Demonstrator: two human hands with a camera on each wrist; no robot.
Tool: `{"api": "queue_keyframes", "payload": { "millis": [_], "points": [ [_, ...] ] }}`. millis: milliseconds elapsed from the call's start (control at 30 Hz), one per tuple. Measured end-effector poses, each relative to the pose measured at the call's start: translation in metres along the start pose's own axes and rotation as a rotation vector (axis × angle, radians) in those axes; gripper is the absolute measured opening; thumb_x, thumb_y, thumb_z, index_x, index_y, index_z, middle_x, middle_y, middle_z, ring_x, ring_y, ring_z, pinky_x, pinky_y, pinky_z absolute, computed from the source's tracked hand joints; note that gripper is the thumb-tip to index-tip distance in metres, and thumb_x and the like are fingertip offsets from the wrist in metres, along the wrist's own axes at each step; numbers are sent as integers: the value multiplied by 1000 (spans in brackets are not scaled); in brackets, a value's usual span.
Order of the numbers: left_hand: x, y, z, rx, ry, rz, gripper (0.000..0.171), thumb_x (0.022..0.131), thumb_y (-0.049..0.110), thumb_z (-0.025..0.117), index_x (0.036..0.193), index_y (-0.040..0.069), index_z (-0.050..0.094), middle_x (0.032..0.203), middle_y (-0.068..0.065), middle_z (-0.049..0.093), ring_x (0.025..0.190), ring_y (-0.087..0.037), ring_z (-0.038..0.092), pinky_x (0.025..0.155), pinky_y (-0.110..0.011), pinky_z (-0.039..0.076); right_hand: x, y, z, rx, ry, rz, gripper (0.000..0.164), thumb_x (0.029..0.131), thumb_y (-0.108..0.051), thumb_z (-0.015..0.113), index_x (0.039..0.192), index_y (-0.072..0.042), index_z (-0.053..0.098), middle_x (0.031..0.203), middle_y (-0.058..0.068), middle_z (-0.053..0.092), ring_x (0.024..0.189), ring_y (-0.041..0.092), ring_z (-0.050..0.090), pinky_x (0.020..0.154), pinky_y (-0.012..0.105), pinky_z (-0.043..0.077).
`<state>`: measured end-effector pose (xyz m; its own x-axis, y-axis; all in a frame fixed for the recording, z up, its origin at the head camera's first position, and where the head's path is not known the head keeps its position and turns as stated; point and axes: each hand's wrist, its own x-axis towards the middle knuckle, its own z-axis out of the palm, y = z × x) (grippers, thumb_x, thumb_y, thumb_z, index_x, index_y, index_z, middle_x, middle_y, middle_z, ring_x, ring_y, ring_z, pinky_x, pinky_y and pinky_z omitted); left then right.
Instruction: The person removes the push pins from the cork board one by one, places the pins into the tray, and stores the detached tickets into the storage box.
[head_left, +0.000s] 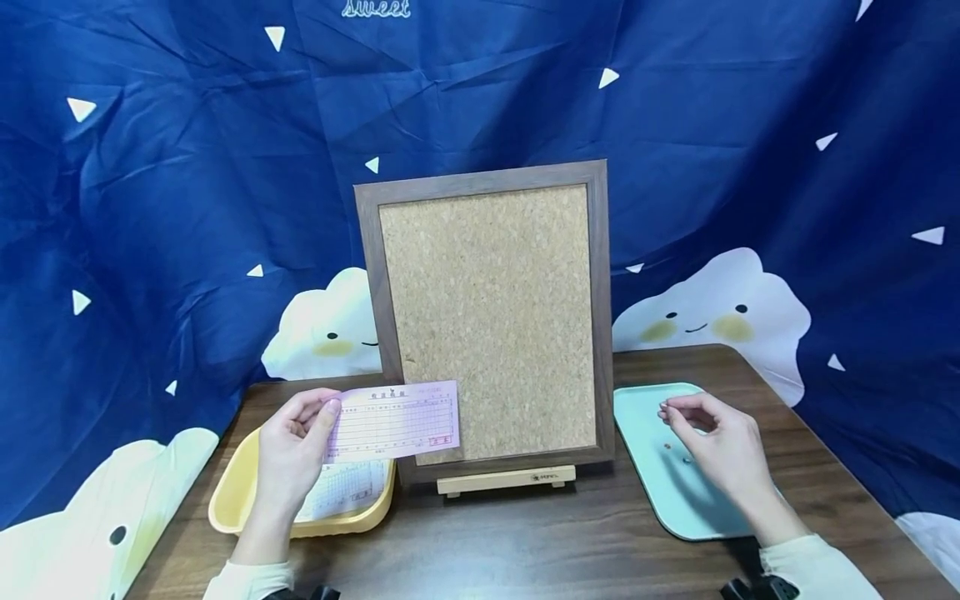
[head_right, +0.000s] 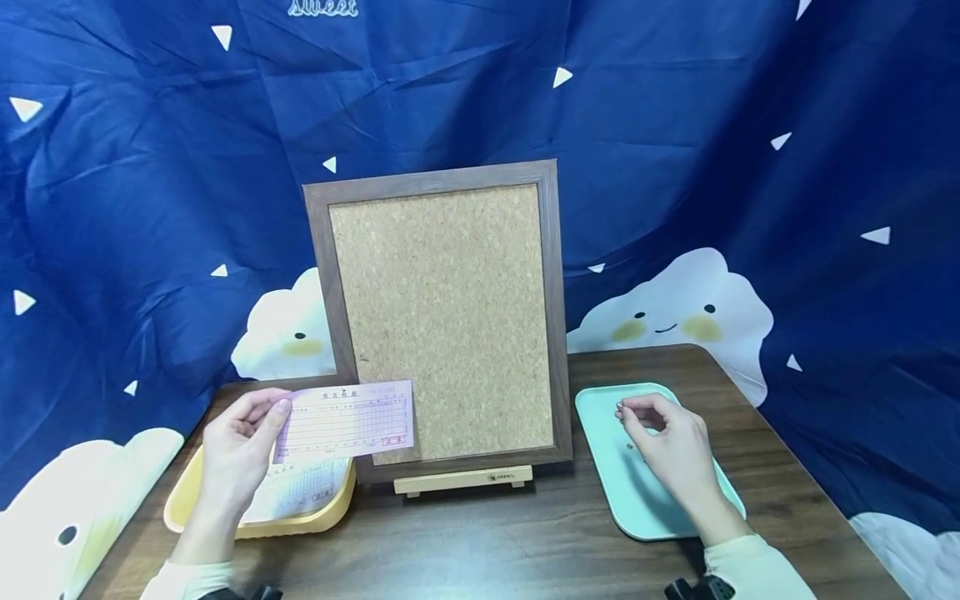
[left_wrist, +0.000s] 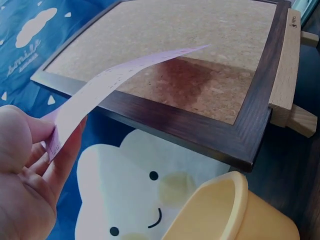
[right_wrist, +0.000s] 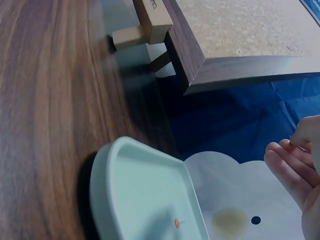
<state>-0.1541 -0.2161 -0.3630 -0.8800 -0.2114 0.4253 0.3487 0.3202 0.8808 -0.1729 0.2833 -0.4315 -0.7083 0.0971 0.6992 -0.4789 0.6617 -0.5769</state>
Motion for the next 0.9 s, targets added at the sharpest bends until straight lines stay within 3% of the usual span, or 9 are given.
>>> {"api": "queue_keyframes", "payload": {
  "millis": [100,233,467,600,900],
  "points": [
    [0,-5,-3,11,11,-7,16,92,13,63,105,3,67,92,-5,71,69,-8,62,57,-19,50,-4,2,-3,-11,2,21,18,77,4,74,88,-10,72,77,9,72,72,-12,62,67,4,46],
    [0,-23,-8,16,41,-1,17,91,18,64,105,8,68,92,-3,71,72,-7,64,60,-18,52,-7,4,-5,-16,-1,45,18,77,4,74,88,-11,72,77,9,73,72,-12,62,66,4,46],
    [-6,-30,-17,111,95,44,14,92,15,64,103,9,69,92,-8,71,71,-5,65,59,-16,51,-9,8,-7,-14,-19,52,15,77,5,73,87,-6,71,78,11,72,73,-13,62,66,4,47],
    [-5,-34,-22,154,125,53,14,91,14,64,103,10,69,91,-4,71,68,-4,62,54,-15,48,-6,10,-8,-21,-11,49,14,78,5,73,87,-6,71,77,11,72,74,-15,61,68,4,46],
    [-5,-38,-35,163,151,-42,16,91,17,65,106,13,69,91,8,70,62,-5,60,41,-21,42,-6,12,-8,-17,-22,73,13,79,4,72,88,-5,72,78,13,73,73,-14,62,65,4,46]
  ]
}}
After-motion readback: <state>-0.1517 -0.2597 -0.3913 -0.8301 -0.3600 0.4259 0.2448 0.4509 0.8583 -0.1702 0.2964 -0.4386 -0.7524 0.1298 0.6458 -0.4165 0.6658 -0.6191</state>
